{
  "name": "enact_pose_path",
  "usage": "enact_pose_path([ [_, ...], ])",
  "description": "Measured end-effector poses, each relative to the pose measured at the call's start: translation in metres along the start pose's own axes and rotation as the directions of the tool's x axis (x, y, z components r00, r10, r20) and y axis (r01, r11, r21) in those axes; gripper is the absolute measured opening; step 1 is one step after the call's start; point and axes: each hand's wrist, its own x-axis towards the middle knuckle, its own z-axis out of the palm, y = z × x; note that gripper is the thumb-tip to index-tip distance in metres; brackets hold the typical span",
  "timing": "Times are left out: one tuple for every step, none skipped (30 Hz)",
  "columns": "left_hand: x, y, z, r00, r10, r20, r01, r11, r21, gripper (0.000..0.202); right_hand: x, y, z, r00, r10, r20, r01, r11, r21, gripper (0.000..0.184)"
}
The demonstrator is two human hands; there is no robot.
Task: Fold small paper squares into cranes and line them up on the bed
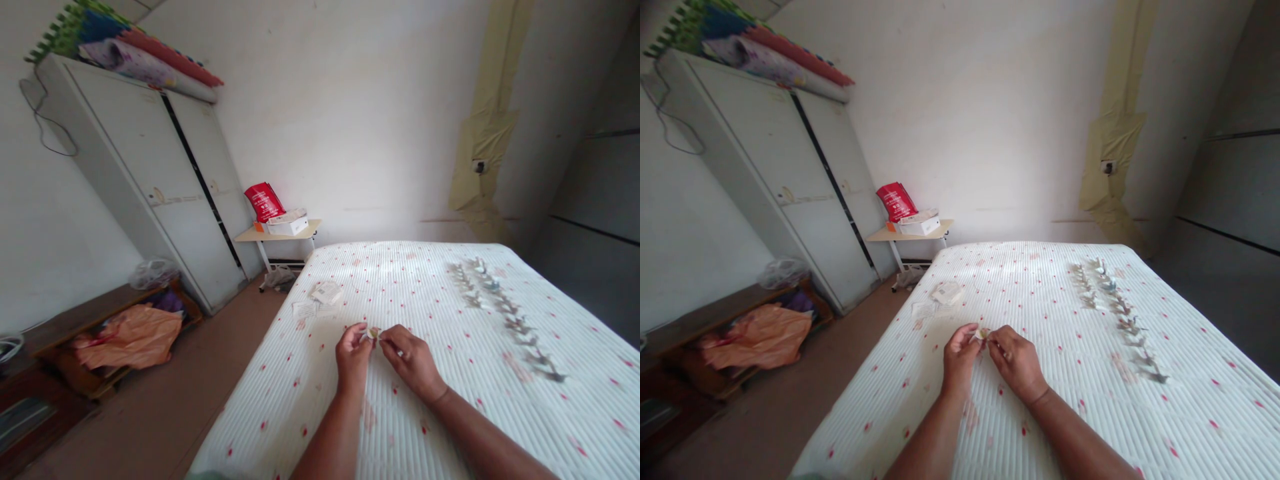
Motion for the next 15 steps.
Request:
enact_pose_path([
  [0.000, -0.001, 0.000, 1.000, -0.003, 0.012, 0.003, 1.000, -0.006, 0.034, 0.001, -0.001, 0.000, 1.000, -0.001, 0.001, 0.001, 1.000, 0.007, 0.018],
  [0.001, -0.002, 0.000, 1.000, -0.006, 0.027, 0.006, 1.000, -0.012, 0.034, 0.001, -0.002, 0.000, 1.000, 0.001, 0.004, -0.001, 1.000, 0.009, 0.018],
  [0.001, -0.002, 0.000, 0.999, -0.008, 0.044, 0.009, 1.000, -0.019, 0.033, 0.001, -0.002, 0.000, 1.000, 0.005, 0.006, -0.005, 1.000, 0.006, 0.018],
  [0.001, -0.003, 0.000, 0.998, -0.010, 0.061, 0.012, 1.000, -0.027, 0.032, 0.002, -0.001, 0.000, 1.000, 0.011, 0.008, -0.011, 1.000, 0.001, 0.019],
  [0.001, -0.003, 0.001, 0.997, -0.012, 0.080, 0.014, 0.999, -0.034, 0.032, 0.002, -0.001, -0.001, 1.000, 0.017, 0.007, -0.017, 1.000, -0.005, 0.019],
  [0.000, -0.003, 0.001, 0.995, -0.013, 0.100, 0.017, 0.999, -0.041, 0.032, 0.002, 0.000, -0.001, 1.000, 0.023, 0.006, -0.023, 1.000, -0.007, 0.019],
  [0.000, -0.002, 0.001, 0.993, -0.011, 0.117, 0.017, 0.999, -0.049, 0.033, 0.002, 0.001, -0.001, 1.000, 0.028, 0.006, -0.028, 1.000, -0.005, 0.019],
  [-0.001, -0.002, 0.001, 0.991, -0.007, 0.134, 0.015, 0.998, -0.055, 0.034, 0.002, 0.001, -0.002, 0.999, 0.033, 0.008, -0.033, 0.999, -0.001, 0.019],
  [-0.002, 0.000, 0.000, 0.989, -0.003, 0.151, 0.012, 0.998, -0.056, 0.034, 0.002, 0.002, -0.002, 0.999, 0.038, 0.010, -0.038, 0.999, 0.004, 0.019],
  [-0.003, 0.001, 0.000, 0.986, 0.002, 0.168, 0.007, 0.999, -0.052, 0.034, 0.001, 0.003, -0.002, 0.999, 0.041, 0.013, -0.041, 0.999, 0.009, 0.019],
  [-0.004, 0.003, 0.000, 0.982, 0.007, 0.187, 0.002, 0.999, -0.045, 0.034, 0.001, 0.003, -0.002, 0.999, 0.046, 0.014, -0.046, 0.999, 0.013, 0.018],
  [-0.006, 0.005, 0.000, 0.979, 0.013, 0.205, -0.005, 0.999, -0.038, 0.033, 0.001, 0.004, -0.001, 0.999, 0.051, 0.011, -0.051, 0.999, 0.017, 0.018],
  [-0.007, 0.007, 0.000, 0.974, 0.018, 0.224, -0.011, 0.999, -0.033, 0.033, 0.001, 0.005, -0.001, 0.998, 0.056, 0.005, -0.056, 0.998, 0.021, 0.019],
  [-0.008, 0.008, 0.000, 0.970, 0.022, 0.240, -0.015, 0.999, -0.032, 0.033, 0.001, 0.005, -0.001, 0.998, 0.060, -0.001, -0.059, 0.998, 0.028, 0.019],
  [-0.009, 0.009, 0.000, 0.968, 0.027, 0.251, -0.019, 0.999, -0.033, 0.033, 0.001, 0.007, -0.001, 0.998, 0.059, -0.004, -0.059, 0.998, 0.037, 0.019],
])
